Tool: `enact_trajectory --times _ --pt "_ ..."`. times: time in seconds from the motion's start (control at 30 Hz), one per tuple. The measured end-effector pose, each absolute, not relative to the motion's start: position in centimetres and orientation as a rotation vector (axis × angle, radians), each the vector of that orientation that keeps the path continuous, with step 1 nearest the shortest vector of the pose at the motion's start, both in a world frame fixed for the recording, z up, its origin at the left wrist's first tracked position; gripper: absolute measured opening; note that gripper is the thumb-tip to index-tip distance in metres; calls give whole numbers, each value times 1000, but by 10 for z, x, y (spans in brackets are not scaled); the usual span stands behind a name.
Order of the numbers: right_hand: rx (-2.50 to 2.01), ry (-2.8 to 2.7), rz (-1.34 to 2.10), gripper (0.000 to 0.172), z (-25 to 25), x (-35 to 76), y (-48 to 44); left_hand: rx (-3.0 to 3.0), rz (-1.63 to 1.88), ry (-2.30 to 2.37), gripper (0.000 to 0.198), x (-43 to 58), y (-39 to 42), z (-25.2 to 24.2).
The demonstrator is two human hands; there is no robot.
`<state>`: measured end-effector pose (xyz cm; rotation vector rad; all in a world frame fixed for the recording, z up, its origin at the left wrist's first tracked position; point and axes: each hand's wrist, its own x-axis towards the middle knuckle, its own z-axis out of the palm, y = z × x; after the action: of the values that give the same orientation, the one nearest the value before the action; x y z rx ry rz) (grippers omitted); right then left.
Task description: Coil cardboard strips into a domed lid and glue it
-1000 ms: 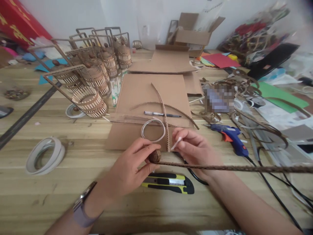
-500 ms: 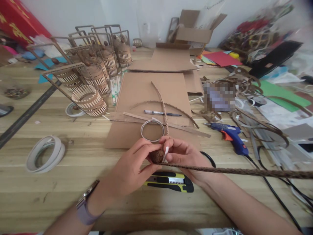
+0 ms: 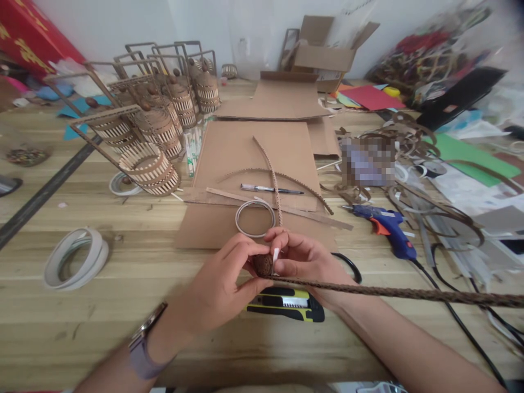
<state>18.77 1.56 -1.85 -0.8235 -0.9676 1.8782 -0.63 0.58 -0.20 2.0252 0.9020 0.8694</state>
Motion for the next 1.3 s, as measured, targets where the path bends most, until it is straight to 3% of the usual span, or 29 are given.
enact_trajectory --times 0.23,0.6,0.8,0.93,1.1,1.17,1.3 --pt "-787 -1211 1758 23 -25 192 19 2133 874 892 31 -9 3 -9" --pt "-834 -1368 1691 21 -24 197 17 2289 939 835 22 -9 1 -10" --pt "-954 -1549 1368 29 -21 196 17 2200 996 872 24 -9 2 -11" --pt "-1000 -1553 1264 48 -21 196 14 2173 984 886 25 -7 1 -11" --pt "-817 -1660 966 5 -18 196 11 2128 982 905 26 -6 0 -13" --pt "-771 -1677 969 2 -17 196 10 2138 982 912 26 -7 -1 -12" --pt "-760 -1596 1073 11 -17 194 8 2159 977 927 26 -8 -2 -10"
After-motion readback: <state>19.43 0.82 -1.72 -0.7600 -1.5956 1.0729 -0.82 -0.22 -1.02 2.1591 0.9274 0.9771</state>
